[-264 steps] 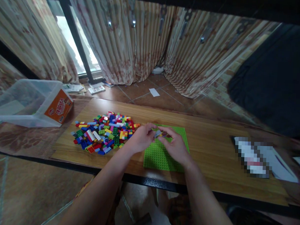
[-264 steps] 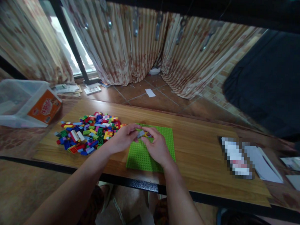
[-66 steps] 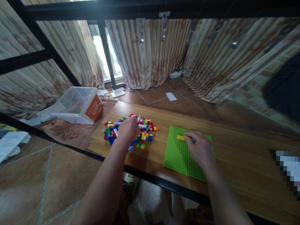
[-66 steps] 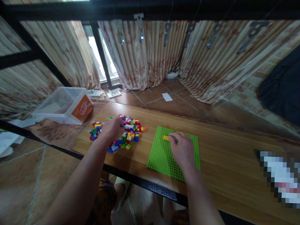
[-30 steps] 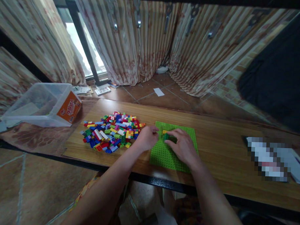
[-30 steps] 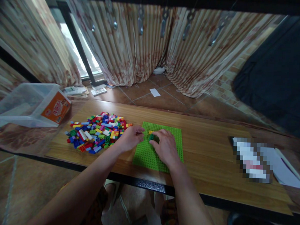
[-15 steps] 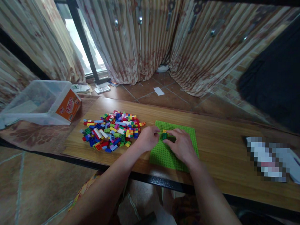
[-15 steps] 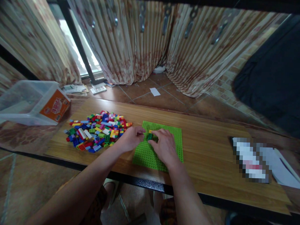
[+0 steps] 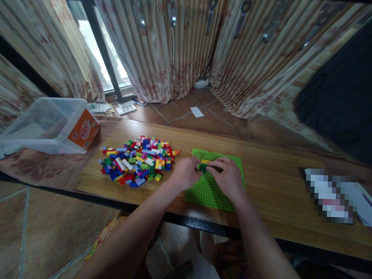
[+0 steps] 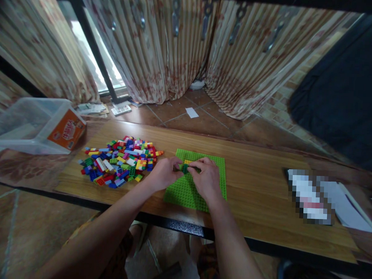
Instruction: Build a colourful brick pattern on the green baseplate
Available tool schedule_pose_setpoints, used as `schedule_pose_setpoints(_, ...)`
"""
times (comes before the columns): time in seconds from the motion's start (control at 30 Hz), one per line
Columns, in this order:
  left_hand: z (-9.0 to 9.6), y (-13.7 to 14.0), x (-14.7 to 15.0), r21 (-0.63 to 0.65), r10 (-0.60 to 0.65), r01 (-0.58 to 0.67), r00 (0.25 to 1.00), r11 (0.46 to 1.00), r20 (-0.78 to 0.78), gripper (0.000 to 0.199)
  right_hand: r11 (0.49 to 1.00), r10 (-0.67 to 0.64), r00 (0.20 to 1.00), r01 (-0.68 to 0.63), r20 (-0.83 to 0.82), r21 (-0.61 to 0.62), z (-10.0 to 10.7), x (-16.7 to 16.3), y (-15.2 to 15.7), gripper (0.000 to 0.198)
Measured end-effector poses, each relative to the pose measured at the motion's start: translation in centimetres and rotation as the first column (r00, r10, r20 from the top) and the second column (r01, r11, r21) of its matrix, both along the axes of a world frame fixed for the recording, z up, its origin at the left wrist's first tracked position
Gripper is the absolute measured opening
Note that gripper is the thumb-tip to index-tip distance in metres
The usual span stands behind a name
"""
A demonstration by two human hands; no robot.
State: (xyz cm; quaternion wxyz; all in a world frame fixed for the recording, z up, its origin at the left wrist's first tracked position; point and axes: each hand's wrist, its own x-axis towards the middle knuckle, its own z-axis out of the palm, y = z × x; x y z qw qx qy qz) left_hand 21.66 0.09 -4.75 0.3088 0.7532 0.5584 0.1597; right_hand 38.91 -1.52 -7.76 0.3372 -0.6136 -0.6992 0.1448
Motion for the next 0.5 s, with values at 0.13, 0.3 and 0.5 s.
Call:
schedule_pose_setpoints(0.13, -0.2, -0.3, 0.2, 0.040, 0.003, -0.001, 0.999, 0.999, -0.033, 0.032, 1.000, 0.005, 0.999, -0.004, 0.034, -0.016, -0.3, -0.1, 0.1, 0.013)
schedule_pose_setpoints(0.3, -0.3, -0.6, 0.6, 0.097, -0.003, 0.015, 0.993, 0.995, -0.120, 0.024, 1.000, 0.003, 0.997, -0.003, 0.071, -0.002, -0.5, -0.1, 0.1, 0.013)
schedule_pose_setpoints(0.5, 0.0, -1.1, 0.9, 0.139, -0.016, 0.051, 0.971, 0.989, -0.237, 0.016, 1.000, -0.019, 0.990, 0.021, 0.137, -0.015, -0.5, -0.4, 0.0, 0.013)
